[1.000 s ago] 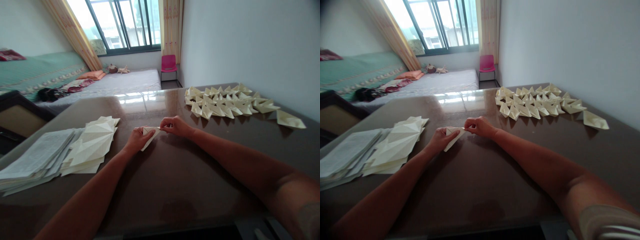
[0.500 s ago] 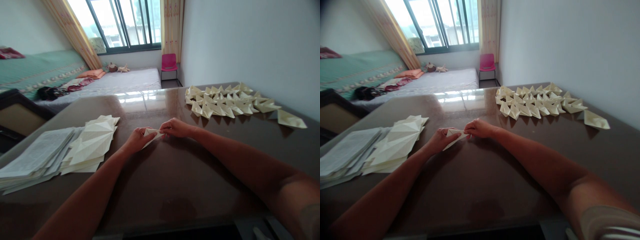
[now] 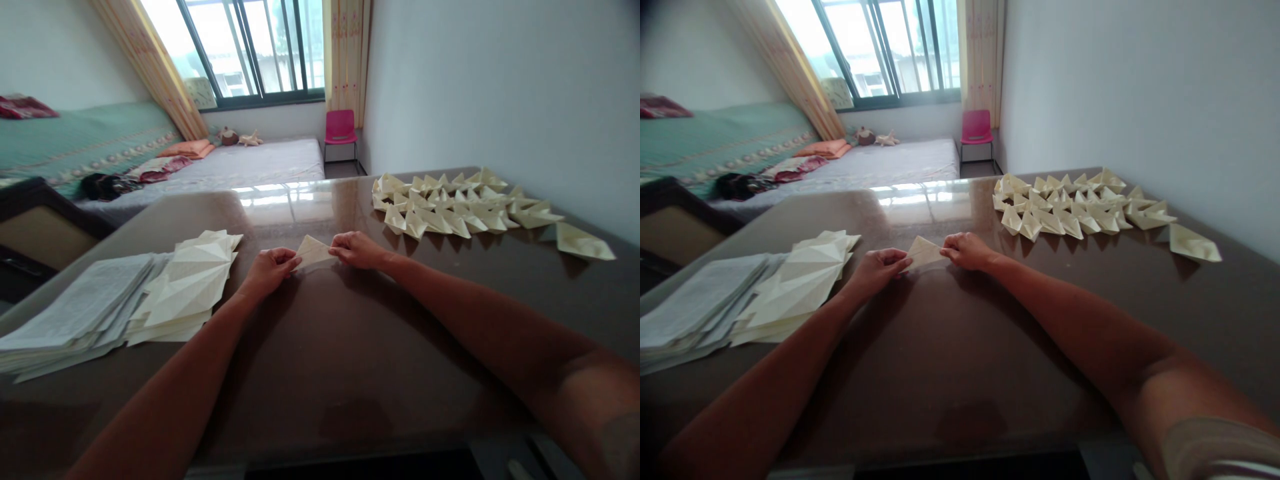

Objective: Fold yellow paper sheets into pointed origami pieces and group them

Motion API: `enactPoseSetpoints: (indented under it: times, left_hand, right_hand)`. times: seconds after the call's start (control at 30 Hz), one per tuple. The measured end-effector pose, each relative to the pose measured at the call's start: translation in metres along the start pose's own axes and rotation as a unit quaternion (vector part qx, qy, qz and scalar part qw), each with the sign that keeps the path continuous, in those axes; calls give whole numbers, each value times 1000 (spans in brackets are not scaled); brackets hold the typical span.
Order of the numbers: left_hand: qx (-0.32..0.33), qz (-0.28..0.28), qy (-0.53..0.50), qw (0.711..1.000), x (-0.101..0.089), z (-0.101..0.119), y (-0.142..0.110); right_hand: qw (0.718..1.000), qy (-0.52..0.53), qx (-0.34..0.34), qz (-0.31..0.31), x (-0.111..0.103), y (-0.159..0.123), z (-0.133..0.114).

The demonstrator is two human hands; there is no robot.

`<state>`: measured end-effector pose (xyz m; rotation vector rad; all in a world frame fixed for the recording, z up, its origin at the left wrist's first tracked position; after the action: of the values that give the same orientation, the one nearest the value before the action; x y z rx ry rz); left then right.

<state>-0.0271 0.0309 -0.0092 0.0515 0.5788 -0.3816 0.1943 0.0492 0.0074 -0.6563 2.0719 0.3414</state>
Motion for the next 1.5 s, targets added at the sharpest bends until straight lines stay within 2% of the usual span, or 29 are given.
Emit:
enactPoseSetpoints:
  times: [0.2, 0.47, 0.6, 0.8, 0.9, 1.13, 1.3, 1.5]
  left_hand:
    - [-38, -43, -126, 990, -3, 4, -4]
    - [-31, -47, -79, 995, -1, -1, -3]
    - [-44, -28, -100, 994, 0, -2, -4]
    - [-97, -109, -265, 953, 0, 6, -11]
    - [-120, -126, -293, 940, -1, 6, -13]
    - [-122, -114, -237, 957, 0, 6, -12]
    - [-78, -99, -174, 977, 2, 8, -9]
    - [-34, -53, -60, 996, 2, 5, -3]
  right_hand:
    - [996, 78, 4, -40, -1, 1, 12]
    - [996, 83, 0, -45, 1, 2, 13]
    - [996, 81, -6, -44, 0, 1, 12]
    - [990, 123, -16, -60, -2, -1, 14]
    - [988, 133, -27, -72, -2, -2, 14]
    - [986, 132, -42, -91, -1, -2, 14]
    - [989, 121, -36, -78, 0, -1, 11]
    - [998, 36, -25, -41, 0, -1, 1]
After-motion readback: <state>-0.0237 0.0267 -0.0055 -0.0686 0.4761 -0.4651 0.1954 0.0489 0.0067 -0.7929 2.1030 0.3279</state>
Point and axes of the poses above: each hand's wrist, its own y-axis towards the middle knuckle, its own x-axis out of the palm, z = x × y, the point moved 3 cm from there along y, towards the middle knuckle, and after that the axes turned 11 degrees about -z, right-handed, at the moved point
